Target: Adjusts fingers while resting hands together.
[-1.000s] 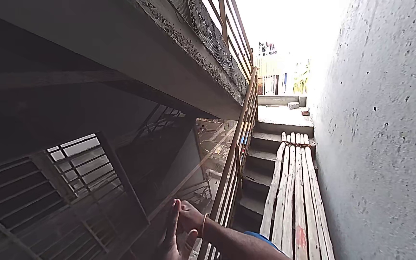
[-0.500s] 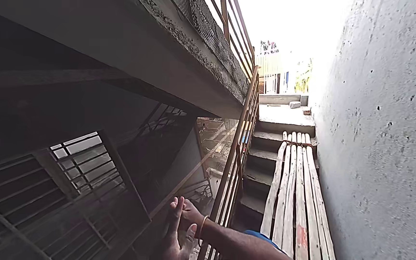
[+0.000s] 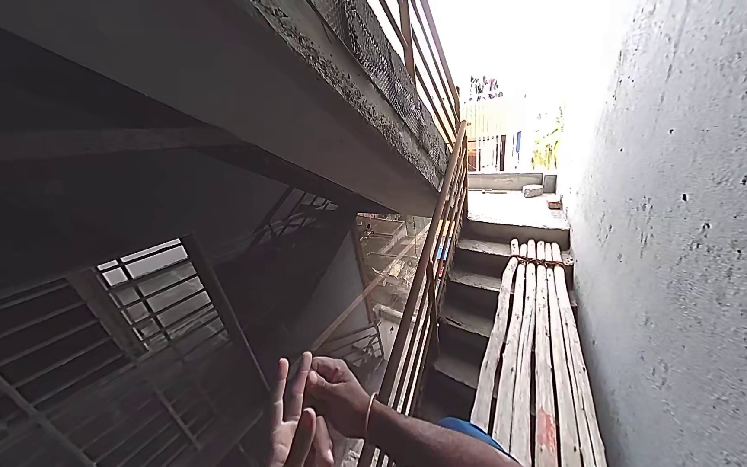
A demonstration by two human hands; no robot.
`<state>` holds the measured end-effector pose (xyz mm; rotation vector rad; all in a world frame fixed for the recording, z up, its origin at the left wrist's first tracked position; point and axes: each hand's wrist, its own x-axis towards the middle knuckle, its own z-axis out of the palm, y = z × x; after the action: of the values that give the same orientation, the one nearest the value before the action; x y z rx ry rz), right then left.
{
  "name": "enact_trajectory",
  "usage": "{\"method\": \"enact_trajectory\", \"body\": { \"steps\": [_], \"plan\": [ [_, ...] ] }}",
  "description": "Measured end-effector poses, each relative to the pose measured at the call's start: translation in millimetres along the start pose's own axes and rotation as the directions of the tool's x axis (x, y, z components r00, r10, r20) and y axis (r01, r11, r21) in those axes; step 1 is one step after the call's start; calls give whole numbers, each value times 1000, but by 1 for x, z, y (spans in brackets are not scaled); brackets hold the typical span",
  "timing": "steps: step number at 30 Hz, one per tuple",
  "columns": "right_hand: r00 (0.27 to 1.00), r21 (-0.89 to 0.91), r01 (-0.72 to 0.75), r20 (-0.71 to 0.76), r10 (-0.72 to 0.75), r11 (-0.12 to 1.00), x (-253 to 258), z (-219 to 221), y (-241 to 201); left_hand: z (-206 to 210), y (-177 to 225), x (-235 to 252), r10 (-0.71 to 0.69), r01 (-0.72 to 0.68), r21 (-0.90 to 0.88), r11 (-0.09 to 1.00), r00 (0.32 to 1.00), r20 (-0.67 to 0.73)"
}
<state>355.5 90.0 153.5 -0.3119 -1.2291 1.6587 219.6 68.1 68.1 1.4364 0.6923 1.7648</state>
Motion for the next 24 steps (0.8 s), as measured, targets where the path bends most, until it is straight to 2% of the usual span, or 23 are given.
{"method": "enact_trajectory", "body": {
  "steps": [1,3,8,13,21,24],
  "plan": [
    [1000,22,10,12,-10,1000,0,0,1,0,3,0,2,-1,-142,990,1000,6],
    [1000,73,18,22,-20,997,1,1,1,-1,5,1,-12,22,-308,951,999,35],
    [998,146,-49,47,43,988,0,1,1,-1,3,1,-7,31,-509,860,999,50],
    [989,159,-111,116,93,981,-3,-2,0,-4,-2,0,-28,61,-555,830,997,68],
    [976,260,-211,114,187,942,-1,-1,2,-5,-7,-1,11,33,-615,788,998,69],
    [975,238,-206,131,179,949,-1,-2,3,-5,-8,-1,15,21,-607,794,998,53]
  ]
}}
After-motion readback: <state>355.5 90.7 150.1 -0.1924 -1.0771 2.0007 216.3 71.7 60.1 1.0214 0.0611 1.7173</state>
